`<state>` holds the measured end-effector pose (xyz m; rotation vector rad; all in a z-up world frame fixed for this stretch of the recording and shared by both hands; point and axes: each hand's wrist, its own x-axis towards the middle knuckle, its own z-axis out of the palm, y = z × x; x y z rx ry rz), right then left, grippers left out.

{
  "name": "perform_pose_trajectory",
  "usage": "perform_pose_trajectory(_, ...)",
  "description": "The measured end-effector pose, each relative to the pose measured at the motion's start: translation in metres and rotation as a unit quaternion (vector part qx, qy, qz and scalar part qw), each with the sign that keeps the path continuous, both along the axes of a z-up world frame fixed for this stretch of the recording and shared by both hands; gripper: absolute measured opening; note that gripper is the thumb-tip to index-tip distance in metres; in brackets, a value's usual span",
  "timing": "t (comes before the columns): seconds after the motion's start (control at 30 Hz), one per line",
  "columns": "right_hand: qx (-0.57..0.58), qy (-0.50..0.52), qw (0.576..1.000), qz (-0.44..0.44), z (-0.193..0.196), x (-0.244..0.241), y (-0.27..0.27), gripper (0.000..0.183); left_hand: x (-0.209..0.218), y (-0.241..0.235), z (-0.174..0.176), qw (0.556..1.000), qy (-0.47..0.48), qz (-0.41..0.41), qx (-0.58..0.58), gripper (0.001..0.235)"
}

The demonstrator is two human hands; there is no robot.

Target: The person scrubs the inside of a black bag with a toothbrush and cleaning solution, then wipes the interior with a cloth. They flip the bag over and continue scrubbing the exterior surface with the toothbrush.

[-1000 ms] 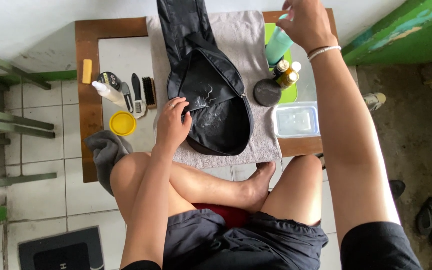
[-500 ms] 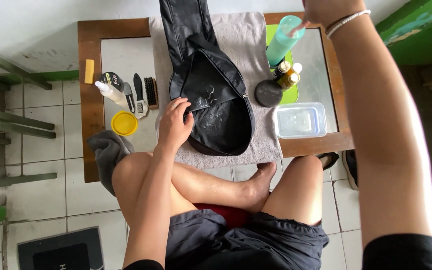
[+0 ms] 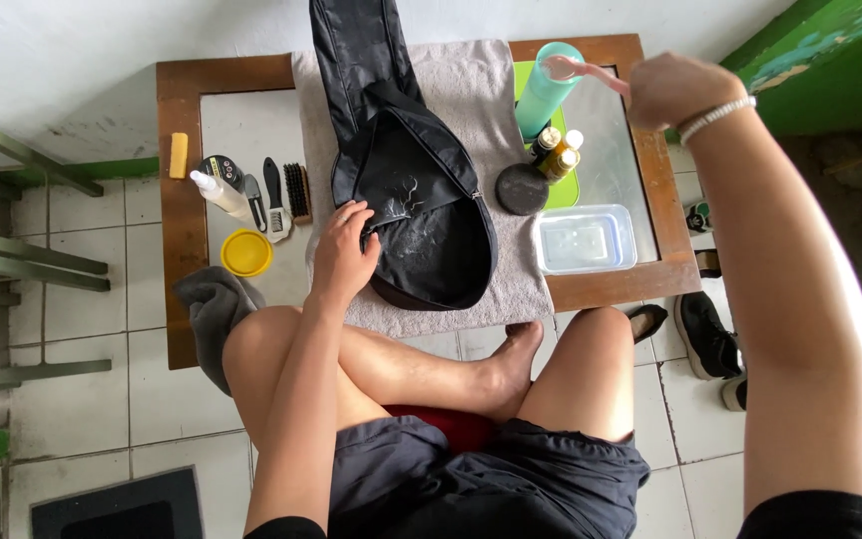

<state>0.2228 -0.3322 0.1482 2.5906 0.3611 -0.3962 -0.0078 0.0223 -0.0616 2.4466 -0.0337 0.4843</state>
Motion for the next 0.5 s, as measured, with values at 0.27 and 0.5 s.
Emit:
perform_pose_trajectory(0.27, 0.185, -0.229, 0.943, 0.155, -0.036, -0.019, -0.034, 0.028, -0.005, -0.005, -0.009, 0.999, 0.000, -0.004, 0.046, 0.041)
perform_pose_trajectory(0.5, 0.326, -0.230, 0.909, 0.123, -0.046, -0.042, -0.025, 0.027, -0.015, -0.005, -0.017, 0.995, -0.003, -0.007, 0.100, 0.068)
